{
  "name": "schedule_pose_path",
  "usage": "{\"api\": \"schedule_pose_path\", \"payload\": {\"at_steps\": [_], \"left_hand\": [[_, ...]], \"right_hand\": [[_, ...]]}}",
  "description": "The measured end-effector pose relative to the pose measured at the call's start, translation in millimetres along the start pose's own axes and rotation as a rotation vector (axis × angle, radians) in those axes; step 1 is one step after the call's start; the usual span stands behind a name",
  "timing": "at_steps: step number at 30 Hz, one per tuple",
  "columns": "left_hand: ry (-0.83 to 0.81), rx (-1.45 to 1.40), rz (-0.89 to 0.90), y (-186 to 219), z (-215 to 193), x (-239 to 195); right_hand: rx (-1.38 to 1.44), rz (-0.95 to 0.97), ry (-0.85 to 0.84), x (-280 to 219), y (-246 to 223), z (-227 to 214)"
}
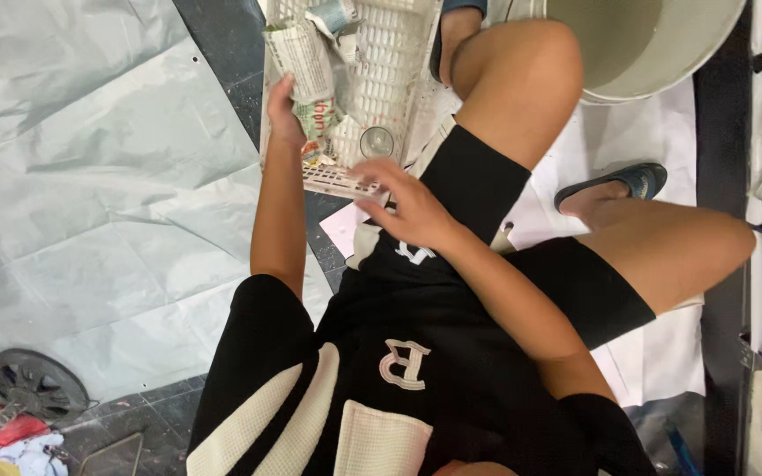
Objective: The person sits on the floor and repeatedly folds newspaper sheets by hand. They pick up sheets from a plastic basket, fold them into smaller rectangles, and place them back into the basket. The task is repetitive and involves handling multiple newspaper sheets.
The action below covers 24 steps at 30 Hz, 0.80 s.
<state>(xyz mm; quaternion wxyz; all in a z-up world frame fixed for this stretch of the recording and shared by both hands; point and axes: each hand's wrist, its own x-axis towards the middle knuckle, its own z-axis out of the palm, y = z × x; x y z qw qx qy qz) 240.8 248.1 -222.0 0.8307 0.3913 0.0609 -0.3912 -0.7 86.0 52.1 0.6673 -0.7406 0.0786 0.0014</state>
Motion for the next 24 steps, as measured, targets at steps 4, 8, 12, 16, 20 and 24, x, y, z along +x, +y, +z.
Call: {"api": "schedule_pose_path", "payload": {"at_steps": [4, 8, 12, 16, 20, 24], "left_hand": [[-0.144, 0.302, 0.113, 10, 106, -32], [-0.574, 1.037, 0.572, 36, 234, -100], [-1.063, 1.143, 0.414, 60, 333, -152], [-1.457, 1.225, -0.039, 48, 385, -176], [-1.782, 1.116, -0.243, 2, 401, -177], [-1.836, 0.939, -0.59, -38, 386, -165]], "right_hand": [[0.19, -0.135, 0.467, -13, -3, -13], [-0.081, -0.281, 0.761, -57, -20, -50], [-0.7, -0.403, 0.683, -127, -47, -94], [-0.79, -0.345, 0.42, -174, -61, -107], [-0.454, -0.386, 0.312, -211, -49, -97], [-0.196, -0.258, 0.42, -253, -24, -83]]}}
